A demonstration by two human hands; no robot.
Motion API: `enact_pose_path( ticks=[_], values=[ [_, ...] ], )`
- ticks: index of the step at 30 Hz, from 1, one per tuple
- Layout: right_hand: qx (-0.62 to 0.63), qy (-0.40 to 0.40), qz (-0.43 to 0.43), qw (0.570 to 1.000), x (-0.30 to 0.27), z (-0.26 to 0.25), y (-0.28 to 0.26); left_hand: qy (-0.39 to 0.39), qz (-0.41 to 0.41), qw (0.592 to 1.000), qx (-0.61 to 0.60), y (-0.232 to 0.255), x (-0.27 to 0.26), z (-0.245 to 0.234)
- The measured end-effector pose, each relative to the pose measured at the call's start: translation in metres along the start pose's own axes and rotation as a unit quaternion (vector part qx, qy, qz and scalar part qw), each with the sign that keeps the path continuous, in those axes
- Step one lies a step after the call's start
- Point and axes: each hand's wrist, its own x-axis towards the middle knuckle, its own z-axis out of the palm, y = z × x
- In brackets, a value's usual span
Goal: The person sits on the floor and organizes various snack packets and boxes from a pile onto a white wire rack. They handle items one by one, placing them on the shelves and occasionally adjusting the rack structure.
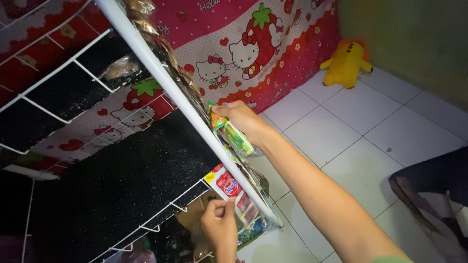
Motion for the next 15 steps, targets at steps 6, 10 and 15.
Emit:
enact_pose_path(
  ticks=[6,10,15],
  values=[
    [-0.128,-0.004,0.012,0.992,0.01,0.002,-0.014,-0.059,-0.053,0.959,-0.271,0.035,-0.007,-0.026],
    [-0.092,-0.001,0.035,0.995,0.012,0.011,-0.013,-0.11,0.017,0.872,-0.476,0.079,0.012,-0.051],
    [-0.083,0.001,0.019,0.996,0.012,0.015,-0.016,-0.099,0.155,0.848,-0.496,0.136,0.032,-0.091]
  ],
)
